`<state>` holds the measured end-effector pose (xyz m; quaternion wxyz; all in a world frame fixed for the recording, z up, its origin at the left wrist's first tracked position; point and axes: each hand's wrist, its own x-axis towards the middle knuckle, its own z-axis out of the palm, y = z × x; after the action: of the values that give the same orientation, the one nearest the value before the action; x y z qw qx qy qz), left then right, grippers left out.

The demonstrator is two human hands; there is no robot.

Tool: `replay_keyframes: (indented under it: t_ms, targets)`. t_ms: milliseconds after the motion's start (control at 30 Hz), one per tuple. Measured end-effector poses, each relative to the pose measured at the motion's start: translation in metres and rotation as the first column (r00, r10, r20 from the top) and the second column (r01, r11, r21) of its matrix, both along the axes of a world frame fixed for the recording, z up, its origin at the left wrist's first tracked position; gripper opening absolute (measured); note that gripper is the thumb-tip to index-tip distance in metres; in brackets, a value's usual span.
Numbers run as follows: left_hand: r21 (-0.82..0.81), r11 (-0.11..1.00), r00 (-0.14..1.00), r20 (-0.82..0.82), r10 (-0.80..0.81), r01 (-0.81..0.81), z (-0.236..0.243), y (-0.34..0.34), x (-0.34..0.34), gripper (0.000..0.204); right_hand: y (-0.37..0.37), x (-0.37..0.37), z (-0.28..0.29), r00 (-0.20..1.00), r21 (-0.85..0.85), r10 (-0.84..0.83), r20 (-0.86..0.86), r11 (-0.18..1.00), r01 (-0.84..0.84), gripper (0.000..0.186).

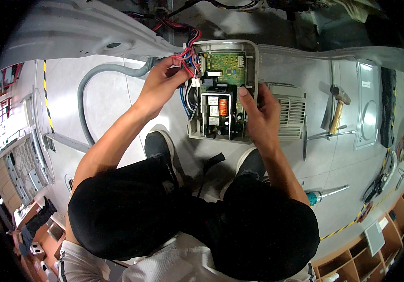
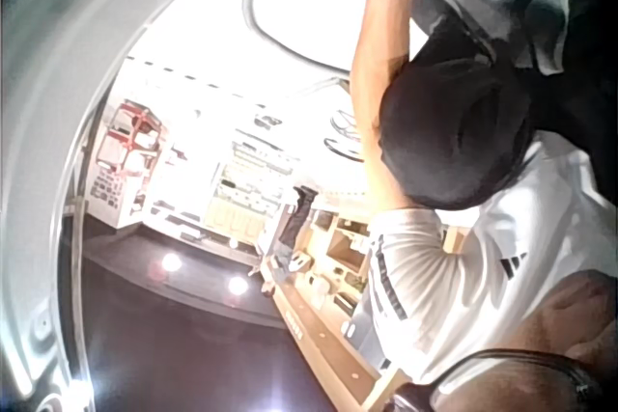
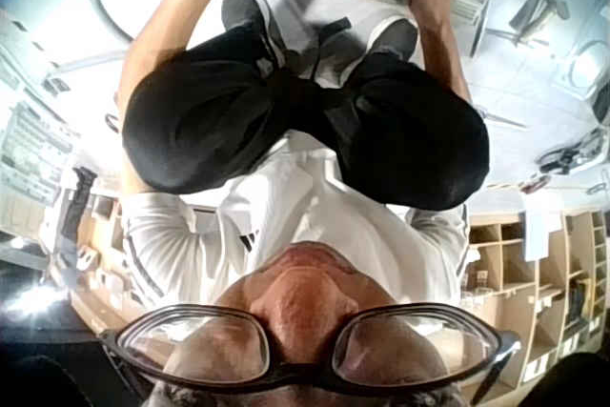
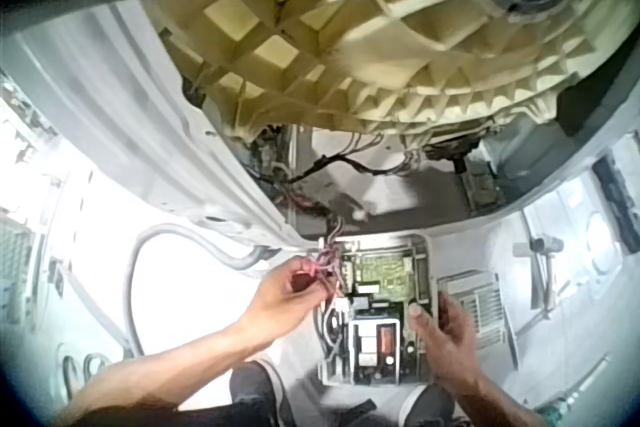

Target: The person manipulates several wiring harnesses and a circuit board inside an appliance by hand, eventually fitting a grey plastic casing over the internal components.

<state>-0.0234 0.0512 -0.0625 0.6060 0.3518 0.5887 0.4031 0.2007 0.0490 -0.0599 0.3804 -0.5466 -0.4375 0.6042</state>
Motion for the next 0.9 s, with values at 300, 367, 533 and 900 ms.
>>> replay_keyframes:
  t_ms: [300,367,533,900]
  targets:
    - [-0.038,0.999,0.999,0.042,-0.007,0.009,0.013,0.002,-0.007,0.026,0.002,0.007,-0.004,0.999,-0.05,0.013,-0.036,0.999,-0.015,0.028]
    - [-0.058,0.998,1.0,0.015,-0.022,0.023,0.013,0.004,-0.008,0.024,0.002,0.005,0.0,0.999,-0.042,0.017,-0.032,0.999,-0.019,0.028]
    - [-0.033,0.999,0.998,-0.059,-0.019,0.017,0.008,0.006,-0.005,0.023,0.001,0.004,-0.002,1.0,-0.021,0.021,-0.016,1.0,-0.022,0.027]
    - [-0.011,0.995,0.991,-0.083,-0.102,0.101,0.019,0.006,-0.006,0.033,0.001,0.004,-0.003,0.998,-0.047,-0.003,-0.062,0.999,0.0,0.026]
